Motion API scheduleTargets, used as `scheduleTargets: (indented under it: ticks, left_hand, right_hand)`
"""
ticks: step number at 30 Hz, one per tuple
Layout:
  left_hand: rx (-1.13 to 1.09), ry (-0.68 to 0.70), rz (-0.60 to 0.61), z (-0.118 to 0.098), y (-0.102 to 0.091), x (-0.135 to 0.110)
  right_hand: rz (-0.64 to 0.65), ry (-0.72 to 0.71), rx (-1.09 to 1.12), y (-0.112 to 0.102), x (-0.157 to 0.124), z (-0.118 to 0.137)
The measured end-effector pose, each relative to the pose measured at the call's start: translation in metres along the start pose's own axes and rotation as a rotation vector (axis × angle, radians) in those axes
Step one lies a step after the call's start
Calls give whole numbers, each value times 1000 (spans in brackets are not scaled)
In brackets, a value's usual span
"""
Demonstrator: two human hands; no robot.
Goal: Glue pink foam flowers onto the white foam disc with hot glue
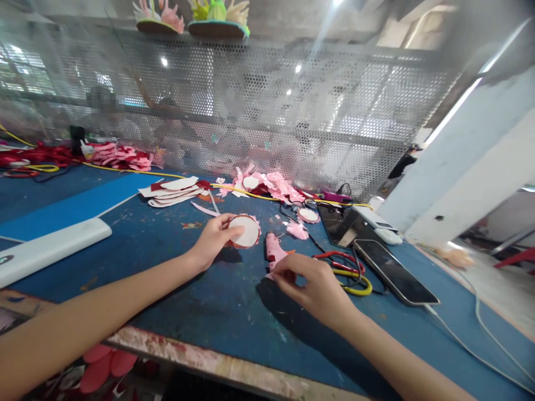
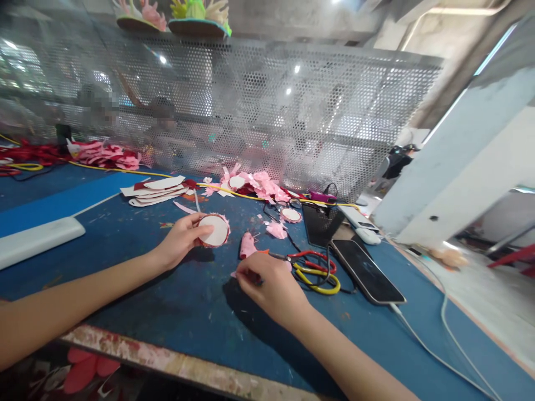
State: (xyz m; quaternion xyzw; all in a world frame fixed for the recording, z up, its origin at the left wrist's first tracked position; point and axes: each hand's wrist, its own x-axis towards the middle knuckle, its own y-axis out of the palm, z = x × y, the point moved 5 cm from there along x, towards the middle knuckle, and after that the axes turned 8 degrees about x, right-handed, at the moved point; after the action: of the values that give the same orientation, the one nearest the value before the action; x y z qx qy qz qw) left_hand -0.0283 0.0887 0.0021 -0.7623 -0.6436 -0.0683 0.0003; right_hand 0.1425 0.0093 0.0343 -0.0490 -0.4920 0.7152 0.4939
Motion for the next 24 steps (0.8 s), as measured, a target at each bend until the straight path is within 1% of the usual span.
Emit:
scheduleTargets:
  ticks: [3,5,10,14,16,18,21,24]
  left_hand:
    - [-13,-35,37,1,5,-4]
    - [-26,-68,63,2,10,-8]
    - [1,-108,137,2,21,-15]
    - [37,-119,148,4,22,-16]
    - [61,-126,147,5,21,-16]
    - [105,-120,151,6,22,-16]
    - [168,-73,158,4,25,-17]
    - [176,-36,177,3,28,-20]
  right_hand:
    - [-115,171,172,-6,-1,-11]
    - [-186,242,275,-8,-1,-19]
    - [-271,324,381,-11,1,-30]
    - [-312,430,613,-10,0,-35]
    - [-333,451,716,-10,0,-35]
    - [-353,472,761,-10,0,-35]
    - [-378,490,759,-11,-1,-34]
    - [-397,487,765,-10,-1,-31]
